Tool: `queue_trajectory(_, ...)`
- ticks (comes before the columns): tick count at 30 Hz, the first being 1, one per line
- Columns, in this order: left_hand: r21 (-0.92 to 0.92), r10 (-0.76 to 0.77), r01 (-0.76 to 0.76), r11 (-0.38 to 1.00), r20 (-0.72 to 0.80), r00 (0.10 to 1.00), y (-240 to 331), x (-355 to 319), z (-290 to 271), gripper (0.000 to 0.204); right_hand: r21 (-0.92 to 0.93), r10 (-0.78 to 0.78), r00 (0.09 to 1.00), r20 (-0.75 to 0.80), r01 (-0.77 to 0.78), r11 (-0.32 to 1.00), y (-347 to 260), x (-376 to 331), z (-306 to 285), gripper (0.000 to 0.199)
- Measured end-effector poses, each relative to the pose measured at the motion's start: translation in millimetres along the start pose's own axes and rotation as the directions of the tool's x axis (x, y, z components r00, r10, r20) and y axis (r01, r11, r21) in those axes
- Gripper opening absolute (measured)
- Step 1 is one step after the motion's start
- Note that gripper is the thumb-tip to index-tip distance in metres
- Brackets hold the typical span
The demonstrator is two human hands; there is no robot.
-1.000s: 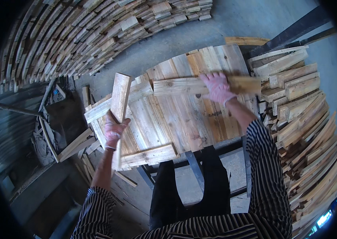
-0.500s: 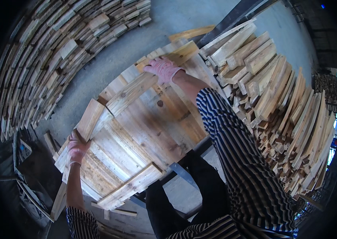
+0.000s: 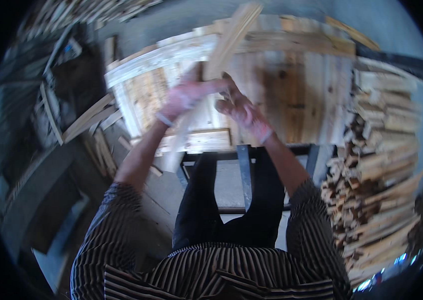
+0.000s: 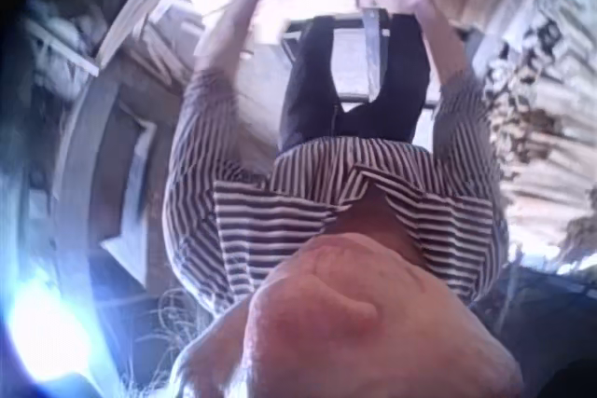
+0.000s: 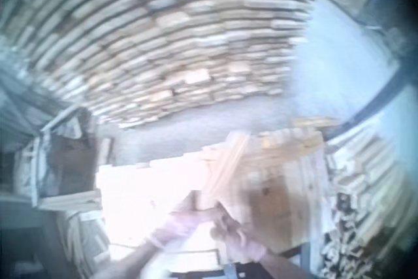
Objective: The person picks up wooden planks from a pile and places them onto a metal rack. They arrange the planks vertically in a neat stack, repeating the process continuously throughout the clip.
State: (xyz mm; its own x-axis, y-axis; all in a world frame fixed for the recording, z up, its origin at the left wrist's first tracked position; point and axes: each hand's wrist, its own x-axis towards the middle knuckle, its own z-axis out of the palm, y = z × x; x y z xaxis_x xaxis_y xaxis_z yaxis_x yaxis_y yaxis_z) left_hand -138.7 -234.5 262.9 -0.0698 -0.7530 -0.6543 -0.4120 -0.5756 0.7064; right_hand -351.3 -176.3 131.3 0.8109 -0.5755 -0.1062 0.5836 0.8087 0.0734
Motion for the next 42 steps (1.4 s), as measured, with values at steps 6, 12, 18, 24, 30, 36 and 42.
queue_trajectory(6, -0.249, 0.168, -0.212, 0.945, -0.186, 0.968, -31.0, -40.0, 78.7, 0.095, -0.895, -0.294, 0.909, -0.297, -0.158, 0.417, 13.8, -31.8, 78.0, 0.094)
queue_trajectory(12, 0.647, -0.349, 0.313, 0.696, -0.077, 0.934, -148.8, -107.3, 77.2, 0.122, -0.532, -0.291, 0.819, -0.495, -0.551, -0.643, -81.5, -120.7, 88.6, 0.098)
queue_trajectory(18, 0.742, -0.154, 0.277, 0.61, -0.232, 0.96, -233.0, -147.9, 90.2, 0.097, -0.13, -0.229, 0.855, -0.466, -0.322, -0.938, -117.9, -179.2, 46.8, 0.092)
queue_trajectory(24, 0.763, 0.143, 0.092, 0.64, -0.235, 0.961, -245.1, -147.0, 90.8, 0.078, -0.174, -0.229, 0.921, -0.315, -0.293, -0.94, -100.5, -199.7, 18.7, 0.071)
queue_trajectory(30, 0.725, 0.072, 0.102, 0.681, -0.204, 0.976, -215.6, -143.6, 111.8, 0.089, -0.089, -0.302, 0.94, -0.158, -0.318, -0.944, -94.5, -223.9, -1.4, 0.052)
queue_trajectory(36, 0.793, -0.007, 0.177, 0.583, -0.213, 0.977, -231.9, -139.9, 124.4, 0.103, -0.033, -0.358, 0.928, -0.101, -0.363, -0.931, -97.2, -237.1, -15.9, 0.053)
queue_trajectory(42, 0.773, -0.3, 0.341, 0.535, -0.204, 0.932, -164.2, -122.2, 111.8, 0.117, -0.37, -0.648, 0.75, -0.131, -0.644, -0.67, -62.4, -225.7, 44.6, 0.083)
